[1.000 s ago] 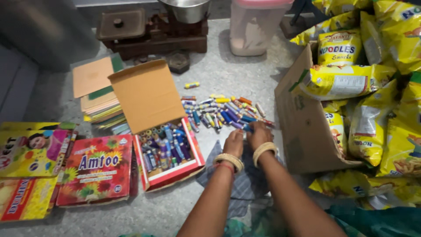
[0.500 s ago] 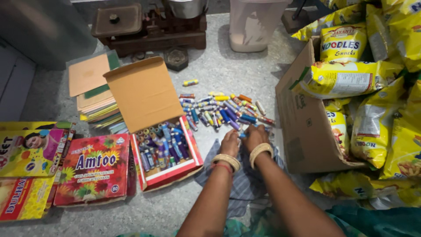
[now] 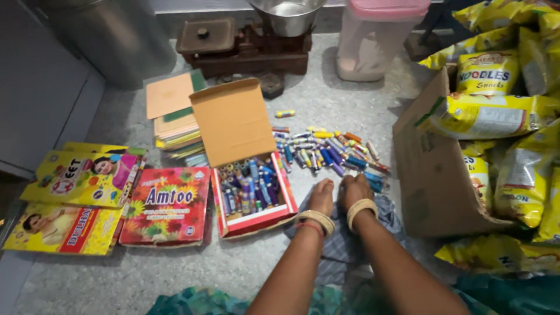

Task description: The person sits on the floor and organizes small cylindrical items, likely thread spools, by picking them up from a pile and placing them into a cardboard box. The person also briefly handles a cloth and adjusts the box lid.

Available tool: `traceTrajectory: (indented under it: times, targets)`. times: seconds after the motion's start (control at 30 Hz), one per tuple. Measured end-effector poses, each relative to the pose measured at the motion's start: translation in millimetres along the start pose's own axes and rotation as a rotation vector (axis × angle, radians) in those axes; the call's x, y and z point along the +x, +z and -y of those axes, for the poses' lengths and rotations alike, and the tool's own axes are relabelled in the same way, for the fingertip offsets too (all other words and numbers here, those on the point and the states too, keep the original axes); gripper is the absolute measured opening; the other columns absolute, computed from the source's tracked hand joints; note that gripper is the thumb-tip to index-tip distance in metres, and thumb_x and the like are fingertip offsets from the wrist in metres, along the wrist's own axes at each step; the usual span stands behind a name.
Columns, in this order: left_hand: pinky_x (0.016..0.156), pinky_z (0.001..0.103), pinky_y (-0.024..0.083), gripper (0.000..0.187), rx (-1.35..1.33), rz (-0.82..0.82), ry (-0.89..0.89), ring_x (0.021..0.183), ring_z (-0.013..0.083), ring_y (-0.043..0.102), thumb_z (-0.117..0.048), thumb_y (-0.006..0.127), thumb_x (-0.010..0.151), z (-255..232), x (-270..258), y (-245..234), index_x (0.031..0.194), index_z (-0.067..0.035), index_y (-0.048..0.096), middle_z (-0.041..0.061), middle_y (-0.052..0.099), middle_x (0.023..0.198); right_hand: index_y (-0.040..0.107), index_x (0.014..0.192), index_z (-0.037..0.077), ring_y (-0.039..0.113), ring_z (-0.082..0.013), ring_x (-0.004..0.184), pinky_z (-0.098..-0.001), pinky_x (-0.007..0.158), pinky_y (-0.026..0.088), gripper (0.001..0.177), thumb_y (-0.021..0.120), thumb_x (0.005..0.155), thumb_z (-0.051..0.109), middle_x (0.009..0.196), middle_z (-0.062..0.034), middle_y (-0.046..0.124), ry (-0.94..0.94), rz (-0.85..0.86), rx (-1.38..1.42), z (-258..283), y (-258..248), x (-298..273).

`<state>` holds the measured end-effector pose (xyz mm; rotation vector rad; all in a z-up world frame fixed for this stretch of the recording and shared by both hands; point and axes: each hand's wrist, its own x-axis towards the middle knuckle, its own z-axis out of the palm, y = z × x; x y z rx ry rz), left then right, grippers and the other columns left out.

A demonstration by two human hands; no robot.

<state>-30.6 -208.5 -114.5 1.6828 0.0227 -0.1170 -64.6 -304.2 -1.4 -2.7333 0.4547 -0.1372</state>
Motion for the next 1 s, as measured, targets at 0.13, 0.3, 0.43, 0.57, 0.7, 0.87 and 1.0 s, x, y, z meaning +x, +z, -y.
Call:
traceTrajectory:
  times: [0.13,0.3,0.43,0.57,0.7,0.87,1.0]
  targets:
    - [0.104,0.037,0.045,0.047,-0.061,-0.056,-0.07,0.12,0.0308,0.063,-0.039,0.052,0.097,-20.3,-12.3,-9.6,0.125,-0.004,0.066,0.02,0.068,0.125,0.074,0.099,0.013,0.065,-0.0388,0.105,-0.0491,0.093,0.053,0.017,0.072,0.084,0.021,0.106,-0.0175,0.069,-0.103,-0.069,0.099,21.5,-8.9,8.8]
    - [0.106,0.034,0.044,0.052,-0.277,-0.146,0.02,0.124,0.0265,0.061,-0.039,0.053,0.098,-84.6,-6.2,-36.3,0.134,-0.003,0.06,0.016,0.066,0.13,0.074,0.103,0.012,0.072,-0.027,0.086,-0.0403,0.076,0.058,0.021,0.074,0.084,0.017,0.096,-0.0125,0.074,-0.098,-0.083,0.534,63.0,-23.9,20.4]
    - [0.106,0.034,0.045,0.051,-0.262,-0.177,0.111,0.123,0.0239,0.062,-0.04,0.051,0.1,-115.4,-1.8,-83.8,0.132,-0.002,0.063,0.015,0.068,0.13,0.071,0.108,0.01,0.071,-0.0167,0.078,-0.0313,0.066,0.058,0.024,0.076,0.086,0.015,0.09,-0.0086,0.075,-0.121,-0.011,0.713,100.9,-37.4,31.2]
    - [0.081,0.037,0.047,0.045,-0.234,-0.236,0.004,0.092,0.025,0.06,-0.038,0.056,0.104,-113.6,3.9,-140.1,0.113,0.004,0.07,0.021,0.067,0.101,0.07,0.108,0.009,0.072,-0.0137,0.078,-0.03,0.064,0.058,0.024,0.076,0.086,0.015,0.089,-0.0055,0.075,-0.203,0.103,0.786,139.0,-33.2,24.6]
    - [0.066,0.028,0.051,0.038,-0.329,-0.269,0.021,0.074,0.0109,0.067,-0.037,0.055,0.093,-88.5,9.9,-180.8,0.103,-0.006,0.074,-0.001,0.075,0.084,0.071,0.105,0.01,0.072,-0.0216,0.077,-0.0365,0.066,0.058,0.023,0.078,0.085,0.02,0.09,-0.0071,0.076,-0.203,0.229,0.645,167.2,-15.5,14.0]
    - [0.054,0.038,0.039,0.042,-0.277,-0.21,-0.24,0.058,0.0189,0.051,-0.042,0.058,0.096,-46.2,13.1,-192.9,0.095,-0.003,0.074,0.003,0.056,0.065,0.075,0.096,0.013,0.074,-0.0287,0.086,-0.0418,0.076,0.058,0.017,0.078,0.082,0.022,0.091,-0.0103,0.076,-0.364,0.271,0.339,176.4,7.1,12.1]
    - [0.054,0.033,0.044,0.052,0.061,-0.188,-0.249,0.058,0.0152,0.06,-0.05,0.05,0.099,-23.8,17.8,-194.5,0.09,-0.005,0.074,0.004,0.064,0.062,0.076,0.09,0.011,0.07,-0.0337,0.089,-0.0445,0.08,0.056,0.017,0.081,0.076,0.019,0.092,-0.0141,0.074,-0.532,0.183,0.227,175.0,17.2,12.5]
